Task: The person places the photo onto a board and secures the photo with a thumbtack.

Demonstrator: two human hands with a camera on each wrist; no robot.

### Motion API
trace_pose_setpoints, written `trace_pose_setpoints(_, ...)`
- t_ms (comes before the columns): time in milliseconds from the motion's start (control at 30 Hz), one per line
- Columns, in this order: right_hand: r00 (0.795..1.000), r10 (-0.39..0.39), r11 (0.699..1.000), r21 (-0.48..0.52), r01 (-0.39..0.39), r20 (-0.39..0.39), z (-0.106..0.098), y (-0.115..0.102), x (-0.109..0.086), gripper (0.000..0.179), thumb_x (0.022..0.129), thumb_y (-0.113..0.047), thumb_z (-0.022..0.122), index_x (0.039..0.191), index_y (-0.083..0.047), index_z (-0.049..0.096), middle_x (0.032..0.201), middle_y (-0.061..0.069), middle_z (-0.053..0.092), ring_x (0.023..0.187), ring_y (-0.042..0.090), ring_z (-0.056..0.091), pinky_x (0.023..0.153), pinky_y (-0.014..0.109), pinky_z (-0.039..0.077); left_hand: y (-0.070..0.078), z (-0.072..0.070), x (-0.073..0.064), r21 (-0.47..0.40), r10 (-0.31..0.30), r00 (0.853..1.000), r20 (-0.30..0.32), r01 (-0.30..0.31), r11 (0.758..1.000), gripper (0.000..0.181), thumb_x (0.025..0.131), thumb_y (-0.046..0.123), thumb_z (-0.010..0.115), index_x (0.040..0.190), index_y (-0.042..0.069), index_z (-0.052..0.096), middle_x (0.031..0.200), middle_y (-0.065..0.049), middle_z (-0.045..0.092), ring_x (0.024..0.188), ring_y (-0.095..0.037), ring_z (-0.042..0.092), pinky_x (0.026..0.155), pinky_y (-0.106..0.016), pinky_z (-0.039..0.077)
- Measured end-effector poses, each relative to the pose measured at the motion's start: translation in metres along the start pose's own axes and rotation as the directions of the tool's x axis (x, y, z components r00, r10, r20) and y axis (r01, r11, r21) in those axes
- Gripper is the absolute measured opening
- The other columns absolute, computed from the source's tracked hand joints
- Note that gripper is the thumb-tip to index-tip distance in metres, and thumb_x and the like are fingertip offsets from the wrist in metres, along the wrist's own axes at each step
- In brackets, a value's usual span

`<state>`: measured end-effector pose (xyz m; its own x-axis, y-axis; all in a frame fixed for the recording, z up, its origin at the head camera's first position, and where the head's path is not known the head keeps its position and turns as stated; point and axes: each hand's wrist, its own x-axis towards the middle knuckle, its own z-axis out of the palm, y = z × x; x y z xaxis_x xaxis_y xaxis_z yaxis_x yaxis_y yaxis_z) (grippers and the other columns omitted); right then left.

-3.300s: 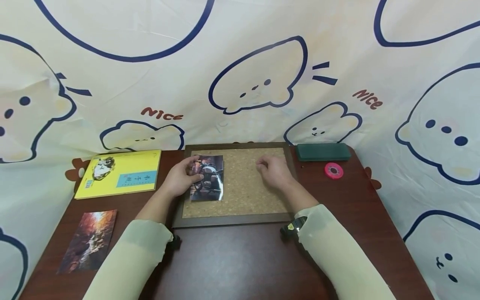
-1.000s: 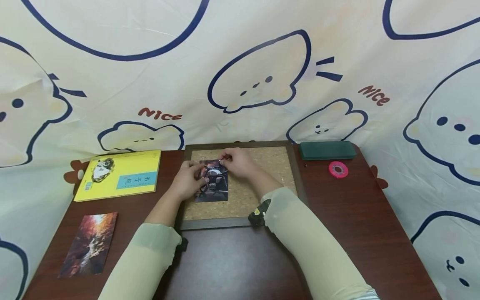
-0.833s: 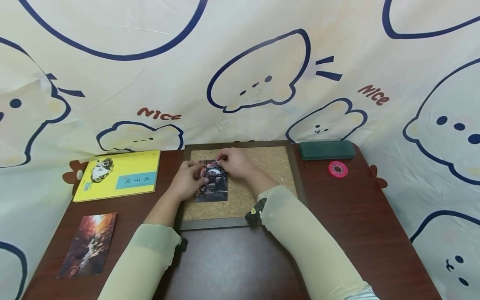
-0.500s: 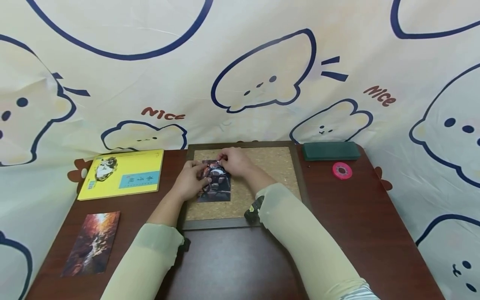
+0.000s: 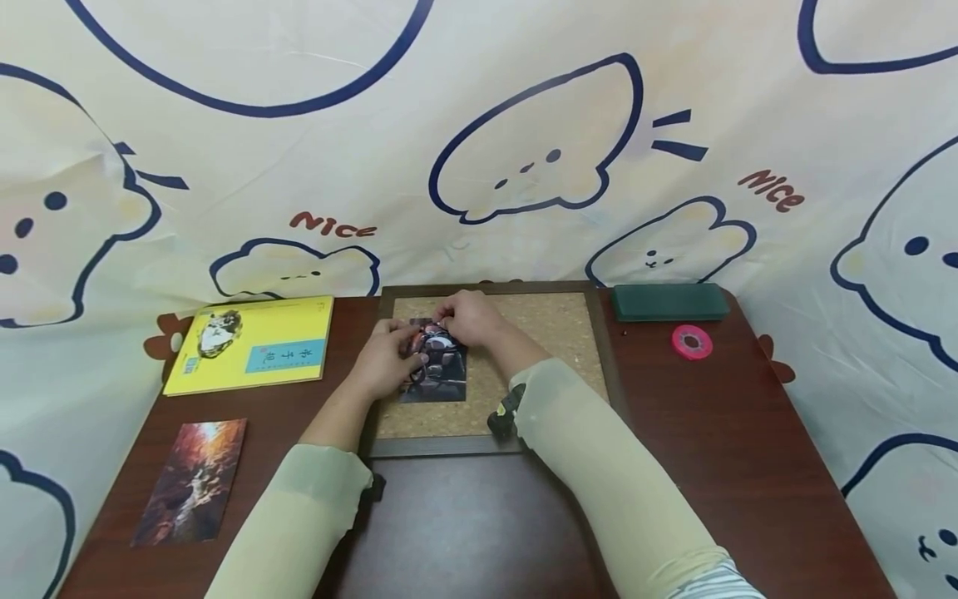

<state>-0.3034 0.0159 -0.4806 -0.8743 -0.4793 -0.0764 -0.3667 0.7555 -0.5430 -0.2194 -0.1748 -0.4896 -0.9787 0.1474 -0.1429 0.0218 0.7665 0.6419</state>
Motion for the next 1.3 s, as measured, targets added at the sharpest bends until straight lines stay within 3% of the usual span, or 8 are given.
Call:
trace_pose_setpoints(233,0.998,0.029,1.0,-0.005,-0.029,0.056,-0.003,-0.005,0.003,0.019,0.1,-0.016,0.062,0.107,-0.02,0.08,0.105,-0.004,0.074,0.101,0.015,0.065,0.095,0.034,0.05,0.001,0.0,-0.001,-0.009,-0.002,1.0,-0.005,0.002,1.0,0.059,0.098,0.022,0.072,0.149,0.0,0.053,0.146,-0.018,0.038,0.123,-0.033,0.048,0.106,-0.052,0.043)
trace_pose_setpoints(567,0.993,0.061,0.998,-0.012,-0.06,0.099,-0.005,-0.009,0.008,0.018,0.101,-0.017,0.061,0.105,-0.019,0.079,0.102,-0.005,0.074,0.098,0.014,0.064,0.094,0.033,0.051,0.001,0.001,-0.001,-0.022,0.004,1.0,-0.004,-0.004,1.0,0.06,0.098,0.021,0.073,0.149,0.0,0.053,0.145,-0.017,0.039,0.12,-0.032,0.049,0.104,-0.049,0.044)
trace_pose_setpoints(1000,0.996,0.08,0.997,0.014,-0.081,0.035,-0.003,-0.01,0.006,0.021,0.1,-0.013,0.06,0.106,-0.018,0.08,0.106,-0.001,0.075,0.101,0.017,0.067,0.093,0.035,0.052,0.0,0.001,-0.001,-0.016,0.022,1.0,-0.014,-0.022,1.0,0.061,0.098,0.021,0.074,0.15,-0.001,0.052,0.141,-0.016,0.04,0.116,-0.03,0.049,0.095,-0.045,0.046)
trace_pose_setpoints(1300,0.995,0.101,0.995,0.014,-0.101,-0.004,0.002,-0.013,0.004,0.02,0.101,-0.013,0.06,0.103,-0.018,0.079,0.103,-0.003,0.074,0.095,0.016,0.066,0.087,0.033,0.052,0.0,0.002,-0.001,-0.023,0.017,1.0,-0.013,-0.017,1.0,0.061,0.099,0.02,0.072,0.151,-0.001,0.05,0.141,-0.016,0.039,0.111,-0.029,0.054,0.082,-0.039,0.051)
